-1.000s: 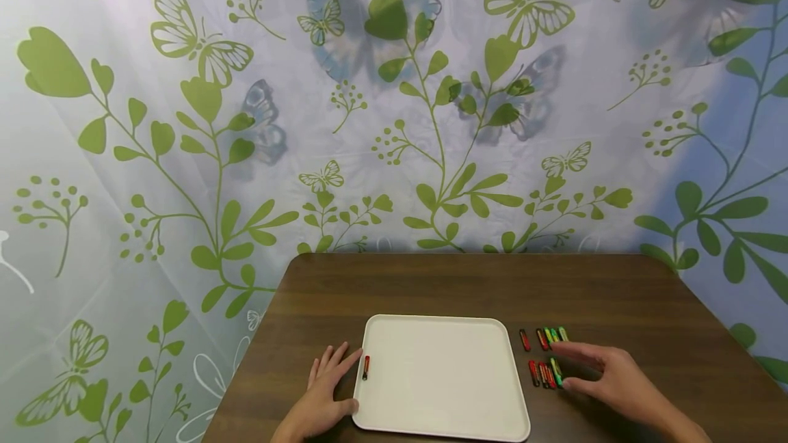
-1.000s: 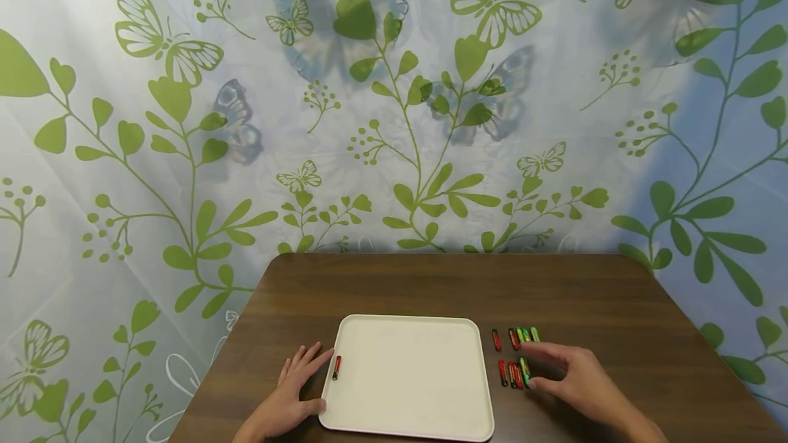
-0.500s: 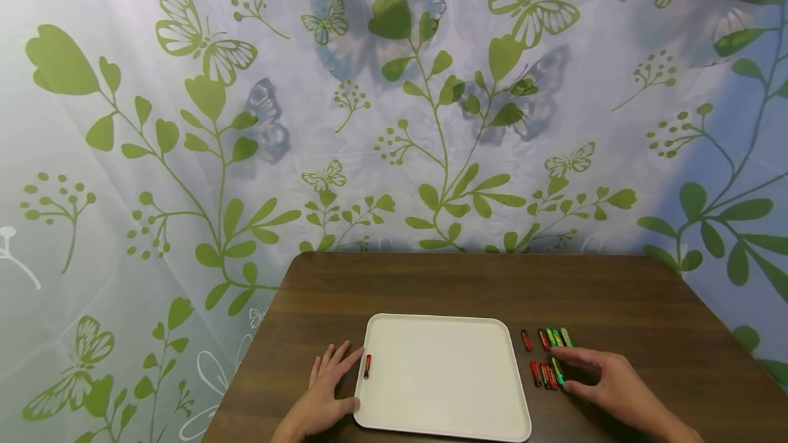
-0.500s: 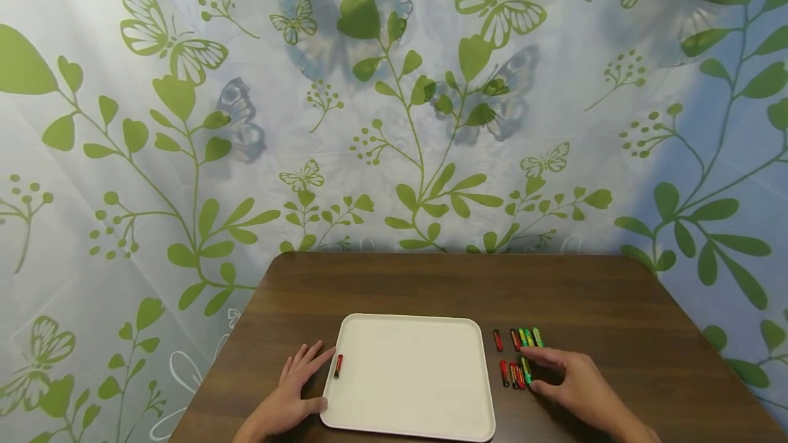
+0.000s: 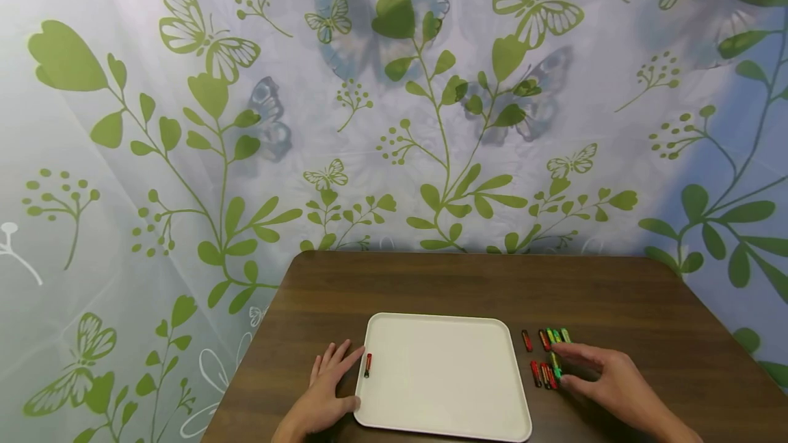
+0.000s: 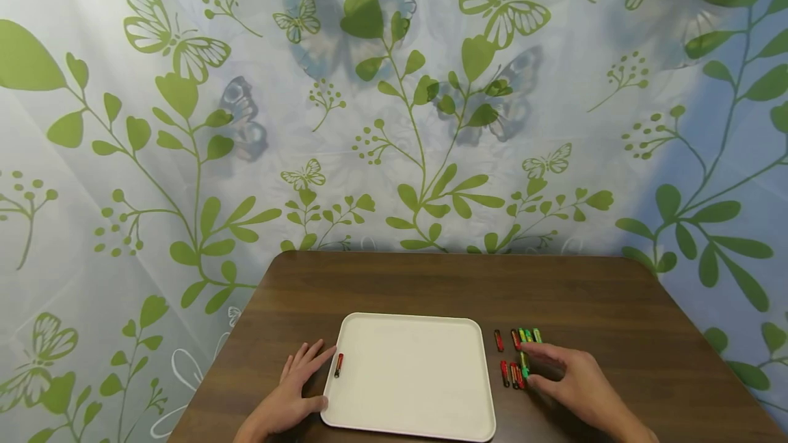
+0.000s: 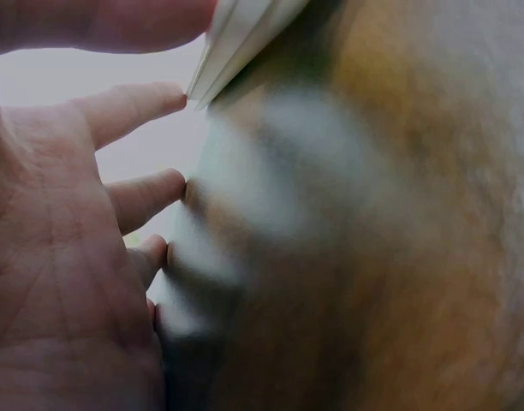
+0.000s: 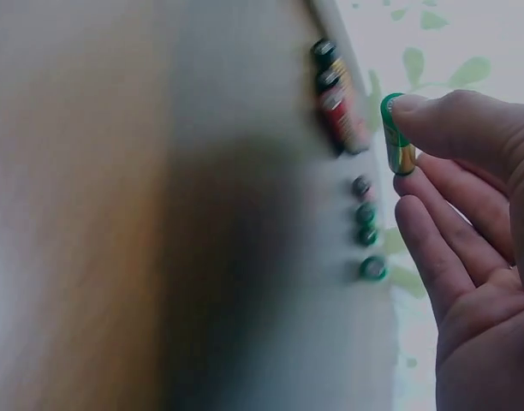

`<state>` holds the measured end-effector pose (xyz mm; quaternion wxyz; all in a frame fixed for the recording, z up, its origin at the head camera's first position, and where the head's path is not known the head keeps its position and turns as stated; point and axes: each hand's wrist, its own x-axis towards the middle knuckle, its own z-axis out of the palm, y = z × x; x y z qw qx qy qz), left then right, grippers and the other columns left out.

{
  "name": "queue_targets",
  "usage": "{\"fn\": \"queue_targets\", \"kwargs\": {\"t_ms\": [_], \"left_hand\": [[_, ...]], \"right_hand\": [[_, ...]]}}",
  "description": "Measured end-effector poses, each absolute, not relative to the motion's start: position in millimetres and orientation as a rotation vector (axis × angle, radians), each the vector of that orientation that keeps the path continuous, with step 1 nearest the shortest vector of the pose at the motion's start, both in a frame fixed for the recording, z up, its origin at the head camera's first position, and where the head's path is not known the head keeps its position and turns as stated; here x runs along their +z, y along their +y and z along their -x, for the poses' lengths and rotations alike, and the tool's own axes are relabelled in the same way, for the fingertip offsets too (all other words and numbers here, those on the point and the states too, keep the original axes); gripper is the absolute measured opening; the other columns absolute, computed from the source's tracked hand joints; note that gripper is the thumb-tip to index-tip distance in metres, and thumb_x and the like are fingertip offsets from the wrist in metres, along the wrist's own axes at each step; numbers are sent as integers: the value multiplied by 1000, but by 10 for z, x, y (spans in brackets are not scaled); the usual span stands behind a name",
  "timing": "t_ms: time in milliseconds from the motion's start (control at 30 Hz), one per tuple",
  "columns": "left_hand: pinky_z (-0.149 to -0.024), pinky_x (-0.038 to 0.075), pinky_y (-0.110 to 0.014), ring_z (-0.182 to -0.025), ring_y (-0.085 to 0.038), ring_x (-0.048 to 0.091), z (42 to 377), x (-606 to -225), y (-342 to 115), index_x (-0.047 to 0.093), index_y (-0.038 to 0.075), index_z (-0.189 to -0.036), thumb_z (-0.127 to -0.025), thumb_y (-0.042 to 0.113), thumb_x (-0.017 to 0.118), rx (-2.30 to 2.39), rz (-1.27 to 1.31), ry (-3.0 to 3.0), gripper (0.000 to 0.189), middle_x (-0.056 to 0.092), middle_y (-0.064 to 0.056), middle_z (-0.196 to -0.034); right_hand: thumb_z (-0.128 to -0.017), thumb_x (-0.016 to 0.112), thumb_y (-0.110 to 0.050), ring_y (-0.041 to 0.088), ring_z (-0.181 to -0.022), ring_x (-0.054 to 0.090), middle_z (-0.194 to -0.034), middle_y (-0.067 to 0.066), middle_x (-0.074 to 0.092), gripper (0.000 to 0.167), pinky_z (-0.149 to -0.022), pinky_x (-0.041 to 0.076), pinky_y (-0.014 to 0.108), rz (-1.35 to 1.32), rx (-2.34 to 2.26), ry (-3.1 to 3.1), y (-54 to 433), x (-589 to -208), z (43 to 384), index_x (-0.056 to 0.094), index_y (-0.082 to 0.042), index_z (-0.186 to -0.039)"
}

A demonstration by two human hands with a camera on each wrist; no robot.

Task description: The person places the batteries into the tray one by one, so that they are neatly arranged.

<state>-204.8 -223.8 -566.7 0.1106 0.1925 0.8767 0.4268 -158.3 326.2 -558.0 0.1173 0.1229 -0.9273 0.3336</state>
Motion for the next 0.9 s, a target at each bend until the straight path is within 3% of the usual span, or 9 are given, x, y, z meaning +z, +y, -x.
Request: {"fn": "queue_targets", "kwargs": {"t_ms": [200,567,900], "left_hand": [[-126,-12,-75,-165,-61,0,2057,-5658,-2247,50,15,-165,-76,11,76,1257,-567,2576,92,24,-32,-177],[-126,-12,-76,-165,-62,0,2045,-5652,-2254,50,14,-165,-76,13,75,1250,-566,2571,92,24,-33,-177],[-126,-12,-76,-165,-62,0,2046,-5658,-2252,51,14,-165,-77,11,77,1263,-581,2567,91,23,-34,-177]], "right_hand": [[-84,95,-25,-4,-114,72,-127,3,82,51,-87,62,16,-414,1044,-2632,3049,-5448,1671,79,-17,-132],[-93,88,-27,27,-114,80,-132,0,80,51,-90,67,43,-502,1243,-2621,2420,-5398,1899,75,-17,-141],[-93,88,-25,30,-120,78,-135,-1,79,49,-101,64,49,-614,1361,-2545,1817,-5399,2133,75,-25,-140]]}}
